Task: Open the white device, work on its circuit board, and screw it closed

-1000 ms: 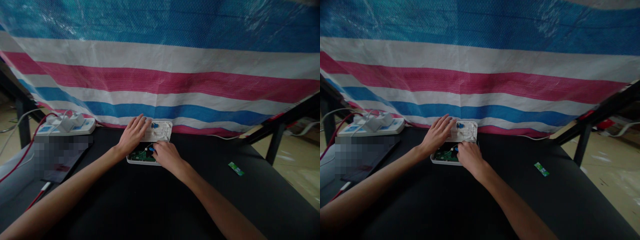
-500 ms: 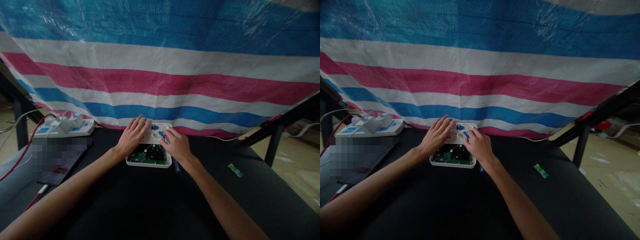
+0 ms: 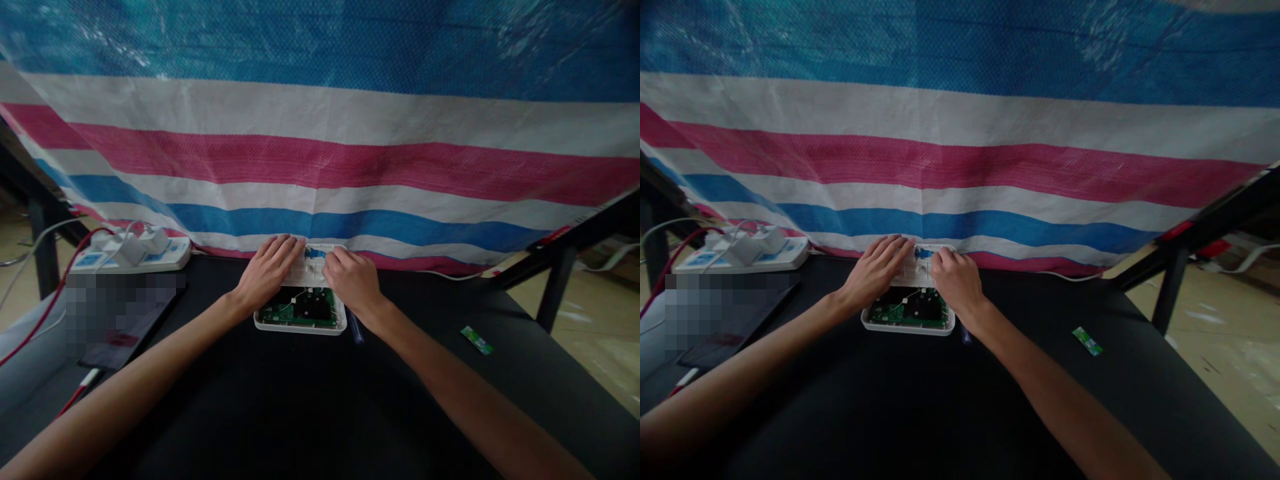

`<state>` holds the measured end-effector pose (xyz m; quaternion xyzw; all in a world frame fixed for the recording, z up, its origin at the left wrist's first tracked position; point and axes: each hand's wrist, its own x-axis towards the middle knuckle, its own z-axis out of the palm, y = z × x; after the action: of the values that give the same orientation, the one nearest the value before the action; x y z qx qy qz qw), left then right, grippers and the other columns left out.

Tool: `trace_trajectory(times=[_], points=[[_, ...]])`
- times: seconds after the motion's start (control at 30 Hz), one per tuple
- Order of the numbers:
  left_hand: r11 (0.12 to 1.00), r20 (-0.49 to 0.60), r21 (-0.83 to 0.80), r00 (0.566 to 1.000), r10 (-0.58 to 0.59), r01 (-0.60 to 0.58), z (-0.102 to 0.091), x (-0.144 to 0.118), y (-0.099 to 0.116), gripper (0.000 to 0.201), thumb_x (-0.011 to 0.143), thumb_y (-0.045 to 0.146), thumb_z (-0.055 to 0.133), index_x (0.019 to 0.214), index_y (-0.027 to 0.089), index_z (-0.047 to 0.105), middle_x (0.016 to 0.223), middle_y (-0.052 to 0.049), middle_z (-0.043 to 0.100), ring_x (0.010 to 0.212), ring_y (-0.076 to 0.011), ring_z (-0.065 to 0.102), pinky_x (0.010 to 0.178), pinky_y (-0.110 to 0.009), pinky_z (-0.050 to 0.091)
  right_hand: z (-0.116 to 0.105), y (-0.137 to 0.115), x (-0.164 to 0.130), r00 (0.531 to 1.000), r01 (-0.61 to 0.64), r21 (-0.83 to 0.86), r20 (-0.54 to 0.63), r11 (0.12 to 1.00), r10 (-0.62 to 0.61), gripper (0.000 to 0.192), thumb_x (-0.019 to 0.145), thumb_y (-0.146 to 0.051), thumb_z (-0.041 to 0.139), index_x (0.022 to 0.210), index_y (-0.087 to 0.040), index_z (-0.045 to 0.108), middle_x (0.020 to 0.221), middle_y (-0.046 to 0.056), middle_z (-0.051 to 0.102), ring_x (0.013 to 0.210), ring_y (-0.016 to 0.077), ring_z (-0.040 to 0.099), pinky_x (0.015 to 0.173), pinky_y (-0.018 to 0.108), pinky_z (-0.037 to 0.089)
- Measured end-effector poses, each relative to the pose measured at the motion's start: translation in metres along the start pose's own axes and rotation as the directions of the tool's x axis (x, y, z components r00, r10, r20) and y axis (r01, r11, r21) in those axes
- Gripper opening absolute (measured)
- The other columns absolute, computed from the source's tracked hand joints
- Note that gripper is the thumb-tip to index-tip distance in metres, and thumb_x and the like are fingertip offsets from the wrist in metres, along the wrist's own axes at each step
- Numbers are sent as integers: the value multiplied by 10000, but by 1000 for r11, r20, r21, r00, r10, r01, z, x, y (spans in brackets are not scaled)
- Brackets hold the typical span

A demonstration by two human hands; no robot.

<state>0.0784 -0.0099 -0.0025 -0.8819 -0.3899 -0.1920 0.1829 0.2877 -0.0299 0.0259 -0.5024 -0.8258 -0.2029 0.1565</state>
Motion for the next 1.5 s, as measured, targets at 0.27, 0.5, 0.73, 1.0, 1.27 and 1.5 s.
trace_trajectory(times=[0.27,0.5,0.73,1.0,1.27,1.5], points=[[1000,-21,-12,999,26,-27,4,-1,-3,684,879,39,412,1536,106,235,1504,-171,429,1423,-283,360,1185,-466,286,0,13,7,982,188,-36,38,981,-187,220,900,-67,491,836,-132,691,831,96,672,784,207,581,677,328,357],[999,-28,-23,999,39,-40,6,-1,-4,684,861,20,434,1520,72,263,1490,-185,441,1421,-287,358,1194,-465,277,1,31,8,943,327,10,60,945,-327,328,958,-87,412,848,-144,715,838,94,677,794,193,568,679,321,373],[999,-38,-36,999,27,-28,7,-1,-3,689,860,25,424,1526,85,259,1480,-176,449,1409,-297,373,1186,-471,288,11,32,6,956,292,-8,-21,956,-292,404,990,-90,328,889,-140,717,781,84,653,763,183,555,666,321,371],[999,-88,4,995,48,-48,10,-1,-3,661,846,12,429,1496,47,314,1463,-188,469,1404,-297,381,1181,-451,297,31,39,4,780,376,-247,-436,893,-449,253,949,-101,495,779,-147,676,637,23,550,667,159,472,620,306,345],[991,-54,28,990,134,-132,8,-5,-4,781,792,-39,388,1543,35,187,1545,-197,367,1473,-290,268,1202,-468,252,37,42,3,770,342,-264,-471,902,-430,191,931,-130,543,792,-162,670,668,27,548,689,171,447,631,320,340],[986,-88,73,984,158,-151,10,-9,-5,825,808,-49,384,1568,60,84,1562,-181,346,1484,-285,241,1223,-480,203,41,45,6,753,358,-257,-489,898,-440,192,928,-146,548,778,-166,665,699,40,572,699,177,447,643,326,356]])
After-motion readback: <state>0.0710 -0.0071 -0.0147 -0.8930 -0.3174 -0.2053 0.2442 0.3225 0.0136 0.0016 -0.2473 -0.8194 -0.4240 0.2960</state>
